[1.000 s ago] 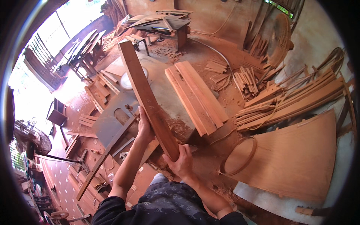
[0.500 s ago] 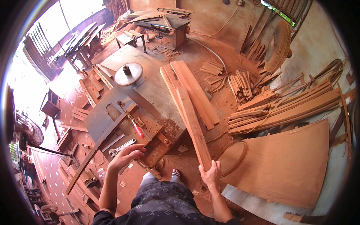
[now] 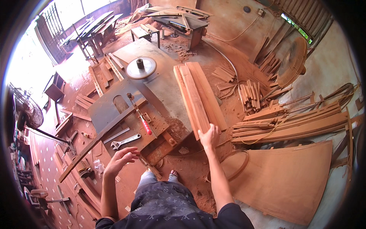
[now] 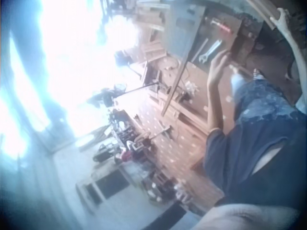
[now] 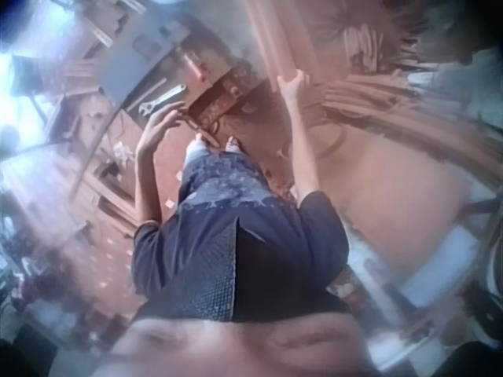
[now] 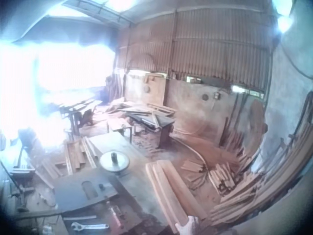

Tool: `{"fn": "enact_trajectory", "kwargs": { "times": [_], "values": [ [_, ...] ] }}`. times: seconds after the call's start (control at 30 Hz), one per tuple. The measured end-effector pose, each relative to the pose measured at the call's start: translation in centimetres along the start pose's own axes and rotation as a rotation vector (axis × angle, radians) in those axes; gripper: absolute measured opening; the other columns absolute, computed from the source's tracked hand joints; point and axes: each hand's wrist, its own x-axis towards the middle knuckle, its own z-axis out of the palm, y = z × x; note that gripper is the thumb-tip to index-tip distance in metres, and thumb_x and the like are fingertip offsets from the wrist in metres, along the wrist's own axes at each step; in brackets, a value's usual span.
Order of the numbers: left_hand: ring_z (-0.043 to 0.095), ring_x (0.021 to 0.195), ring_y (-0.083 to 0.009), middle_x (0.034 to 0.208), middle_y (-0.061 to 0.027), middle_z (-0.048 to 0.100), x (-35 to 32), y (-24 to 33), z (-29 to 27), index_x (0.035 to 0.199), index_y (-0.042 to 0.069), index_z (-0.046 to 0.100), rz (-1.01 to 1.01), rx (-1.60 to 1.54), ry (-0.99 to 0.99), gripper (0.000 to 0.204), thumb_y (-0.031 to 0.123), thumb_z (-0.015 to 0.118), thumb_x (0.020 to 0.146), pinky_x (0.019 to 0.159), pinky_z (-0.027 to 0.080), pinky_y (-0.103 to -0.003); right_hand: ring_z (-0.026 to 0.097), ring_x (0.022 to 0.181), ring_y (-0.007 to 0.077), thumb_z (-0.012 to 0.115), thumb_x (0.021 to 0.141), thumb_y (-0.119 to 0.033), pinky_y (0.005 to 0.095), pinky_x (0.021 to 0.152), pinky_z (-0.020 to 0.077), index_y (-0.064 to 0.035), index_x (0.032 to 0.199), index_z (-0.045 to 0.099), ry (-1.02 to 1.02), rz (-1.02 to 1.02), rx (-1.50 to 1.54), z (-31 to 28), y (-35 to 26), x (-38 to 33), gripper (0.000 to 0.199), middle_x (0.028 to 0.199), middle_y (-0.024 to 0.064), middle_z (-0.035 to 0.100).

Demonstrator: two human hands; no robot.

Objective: The person uses a router table to shape the edges of several wooden planks, then moves to the floor to cut a plank with a hand saw. The person handles the wood pieces one at a time, adjusting their position on the machine and sawing along marked lines.

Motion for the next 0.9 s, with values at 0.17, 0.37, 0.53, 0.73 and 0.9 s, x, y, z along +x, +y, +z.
{"fn": "enact_trajectory", "kwargs": {
  "times": [0.17, 0.37, 0.53, 0.73, 0.9],
  "values": [
    [0.066, 0.111, -0.0182, 0.126, -0.0111, 0.069, -1.9, 0.4, -0.8, 0.140, -0.001, 0.057, 0.024, -0.014, 0.144, 0.044, 0.026, 0.057, 0.105, 0.095, 0.052, -0.034, 0.059, 0.114, 0.0405, 0.090, 0.073, -0.027, 0.0485, 0.098, 0.0496, 0.0009, 0.120, 0.060, 0.013, -0.006, 0.002, 3.5, -1.1, 5.0, 0.062, 0.118, 0.0222, 0.061],
    [0.067, 0.109, -0.0199, 0.125, -0.0118, 0.068, -6.6, -1.7, -3.0, 0.139, -0.001, 0.057, 0.029, -0.066, 0.370, 0.046, 0.030, 0.057, 0.105, 0.091, 0.054, -0.034, 0.056, 0.114, 0.0365, 0.084, 0.078, -0.026, 0.0488, 0.099, 0.0457, -0.0011, 0.120, 0.062, 0.176, -0.087, -0.032, 2.1, -2.1, 2.8, 0.054, 0.117, 0.0181, 0.058],
    [0.068, 0.104, -0.0169, 0.121, -0.0086, 0.069, -9.7, -3.6, -9.2, 0.135, 0.001, 0.060, 0.032, -0.069, 0.682, 0.041, 0.029, 0.057, 0.105, 0.087, 0.054, -0.031, 0.055, 0.114, 0.0384, 0.076, 0.085, -0.021, 0.0487, 0.100, 0.0451, -0.0006, 0.118, 0.063, 0.300, -0.224, 0.121, 1.2, -1.1, -1.5, 0.041, 0.118, 0.0186, 0.058],
    [0.066, 0.084, -0.0104, 0.103, -0.0041, 0.071, -8.0, -3.4, -25.7, 0.125, 0.000, 0.067, -0.031, 0.145, 1.001, 0.037, 0.028, 0.064, 0.100, 0.067, 0.053, -0.025, 0.053, 0.116, 0.0408, 0.070, 0.091, -0.016, 0.0528, 0.102, 0.0424, 0.0022, 0.120, 0.061, 0.279, -0.089, 0.086, 2.5, 0.6, -8.4, 0.035, 0.120, 0.0211, 0.055],
    [0.068, 0.083, -0.0142, 0.099, -0.0087, 0.075, -1.1, -7.5, -43.7, 0.116, 0.000, 0.072, -0.258, 0.404, 1.026, 0.038, 0.032, 0.066, 0.098, 0.069, 0.054, -0.031, 0.052, 0.115, 0.0414, 0.068, 0.092, -0.015, 0.0523, 0.102, 0.0415, 0.0034, 0.121, 0.060, 0.283, -0.059, -0.064, 4.8, 3.0, -14.3, 0.036, 0.119, 0.0225, 0.055]
  ]
}}
